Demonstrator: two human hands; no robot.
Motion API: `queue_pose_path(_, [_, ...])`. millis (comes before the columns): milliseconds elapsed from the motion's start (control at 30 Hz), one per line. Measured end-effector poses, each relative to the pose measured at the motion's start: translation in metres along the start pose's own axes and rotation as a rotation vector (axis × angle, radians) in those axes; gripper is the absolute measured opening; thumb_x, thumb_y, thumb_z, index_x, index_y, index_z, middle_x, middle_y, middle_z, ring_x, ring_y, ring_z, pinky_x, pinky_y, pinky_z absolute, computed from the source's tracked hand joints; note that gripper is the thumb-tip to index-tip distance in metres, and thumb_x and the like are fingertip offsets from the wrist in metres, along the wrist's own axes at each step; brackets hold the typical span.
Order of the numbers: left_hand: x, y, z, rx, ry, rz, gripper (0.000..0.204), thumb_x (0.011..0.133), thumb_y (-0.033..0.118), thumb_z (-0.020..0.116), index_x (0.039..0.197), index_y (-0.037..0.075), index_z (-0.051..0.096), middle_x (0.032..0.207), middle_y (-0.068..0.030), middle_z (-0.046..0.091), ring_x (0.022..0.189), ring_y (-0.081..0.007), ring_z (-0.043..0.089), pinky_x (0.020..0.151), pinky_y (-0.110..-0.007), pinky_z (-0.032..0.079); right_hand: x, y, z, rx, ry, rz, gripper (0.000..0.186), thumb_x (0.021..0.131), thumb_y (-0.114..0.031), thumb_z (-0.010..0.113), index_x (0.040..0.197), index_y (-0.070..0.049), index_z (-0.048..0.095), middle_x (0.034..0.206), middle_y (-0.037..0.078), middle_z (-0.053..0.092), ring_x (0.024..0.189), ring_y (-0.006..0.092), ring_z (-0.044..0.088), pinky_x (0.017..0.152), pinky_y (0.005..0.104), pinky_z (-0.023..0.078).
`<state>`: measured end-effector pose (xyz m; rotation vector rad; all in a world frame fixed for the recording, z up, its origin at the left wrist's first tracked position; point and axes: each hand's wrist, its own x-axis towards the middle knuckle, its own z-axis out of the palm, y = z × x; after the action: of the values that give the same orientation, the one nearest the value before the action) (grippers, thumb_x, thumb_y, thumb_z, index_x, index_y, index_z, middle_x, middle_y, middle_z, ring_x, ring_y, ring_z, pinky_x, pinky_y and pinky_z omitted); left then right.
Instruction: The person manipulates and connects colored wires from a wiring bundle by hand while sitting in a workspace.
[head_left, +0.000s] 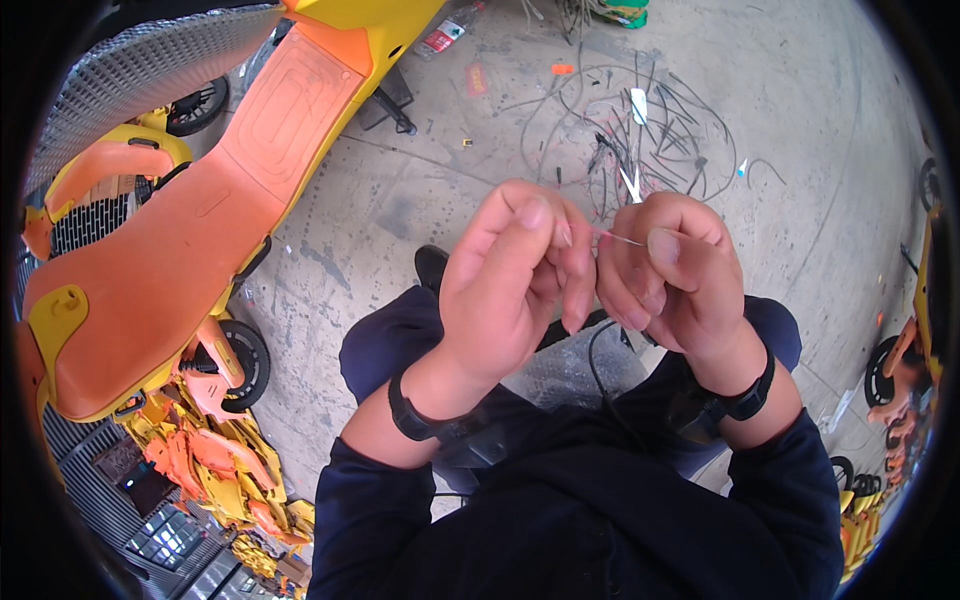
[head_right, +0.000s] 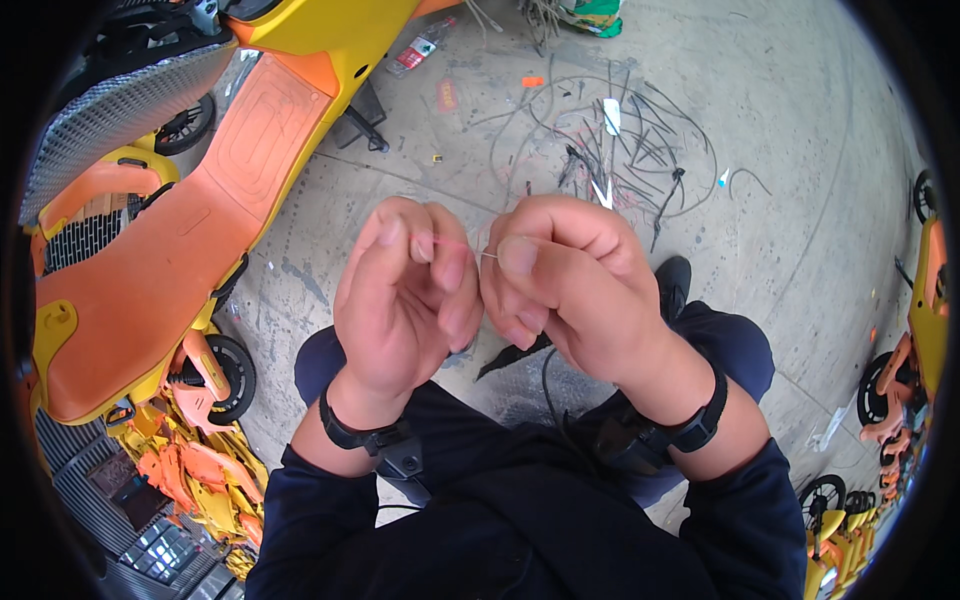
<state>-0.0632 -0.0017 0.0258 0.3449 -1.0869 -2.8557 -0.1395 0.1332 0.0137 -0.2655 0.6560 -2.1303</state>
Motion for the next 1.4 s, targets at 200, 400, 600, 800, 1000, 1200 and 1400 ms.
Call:
queue_pose_path(200, [-0.001,0.004,-0.002,0.444,-0.017,0.184,0.036,0.103,0.029,0.037,0.115,-0.001,0.051,0.094,-0.0108,0.060,0.064,-0.0139,0.054,0.057,-0.026,0.046,0.001,-0.007,-0.003,-0.135,-0.029,-0.048,0.018,0.091,-0.008,0.047,0.075,-0.001,0.052,0.061,0.005,0.051,0.049,0.0129,0.047,0.049,0.0274,0.039])
queue_pose_path(400, [-0.003,0.001,-0.011,0.540,-0.124,0.110,0.030,0.093,0.005,0.059,0.121,0.000,0.053,0.098,-0.0088,0.064,0.080,-0.0123,0.061,0.072,-0.024,0.049,-0.001,-0.011,-0.003,-0.132,-0.054,-0.020,0.020,0.092,-0.010,0.048,0.076,-0.001,0.053,0.063,0.005,0.053,0.049,0.0116,0.047,0.051,0.0259,0.041])
queue_pose_path(600, [0.002,0.011,-0.016,0.875,0.005,0.370,0.013,0.085,0.001,0.066,0.097,0.002,0.068,0.092,-0.0075,0.066,0.080,-0.0152,0.062,0.070,-0.026,0.050,0.000,-0.010,-0.007,-0.258,-0.094,0.009,0.015,0.092,-0.009,0.050,0.083,0.000,0.058,0.068,0.006,0.057,0.054,0.0108,0.051,0.056,0.0235,0.044])
queue_pose_path(800, [0.006,0.022,-0.020,1.379,-0.086,0.778,0.013,0.081,-0.003,0.068,0.094,0.001,0.067,0.090,-0.0118,0.064,0.078,-0.0202,0.061,0.065,-0.027,0.048,0.013,-0.015,-0.010,-0.833,0.056,-0.291,0.014,0.093,-0.010,0.055,0.095,0.001,0.063,0.081,0.005,0.061,0.072,0.0123,0.057,0.065,0.0238,0.045])
queue_pose_path(1000, [0.005,0.018,-0.020,1.397,-0.058,0.748,0.015,0.081,-0.003,0.067,0.096,0.001,0.067,0.091,-0.0122,0.064,0.080,-0.0205,0.062,0.068,-0.027,0.048,0.010,-0.015,-0.012,-0.926,-0.164,-0.273,0.008,0.088,-0.007,0.065,0.092,0.000,0.065,0.081,0.006,0.062,0.071,0.0124,0.055,0.066,0.0248,0.045])
queue_pose_path(1200, [0.004,0.017,-0.015,1.164,0.087,0.613,0.016,0.081,0.006,0.069,0.092,0.001,0.059,0.083,-0.0104,0.059,0.074,-0.0202,0.058,0.068,-0.029,0.047,0.006,-0.015,-0.006,-0.913,0.004,-0.171,0.007,0.087,-0.006,0.066,0.090,0.000,0.065,0.076,0.005,0.063,0.067,0.0115,0.056,0.061,0.0241,0.045])
queue_pose_path(1400, [0.006,0.015,-0.021,1.546,-0.093,0.641,0.020,0.078,0.022,0.071,0.081,0.008,0.057,0.079,-0.0070,0.056,0.067,-0.0259,0.056,0.054,-0.032,0.046,0.008,-0.015,-0.008,-1.200,-0.121,-0.281,0.009,0.082,-0.001,0.065,0.090,-0.001,0.064,0.076,0.008,0.063,0.066,0.0178,0.058,0.061,0.0268,0.046])
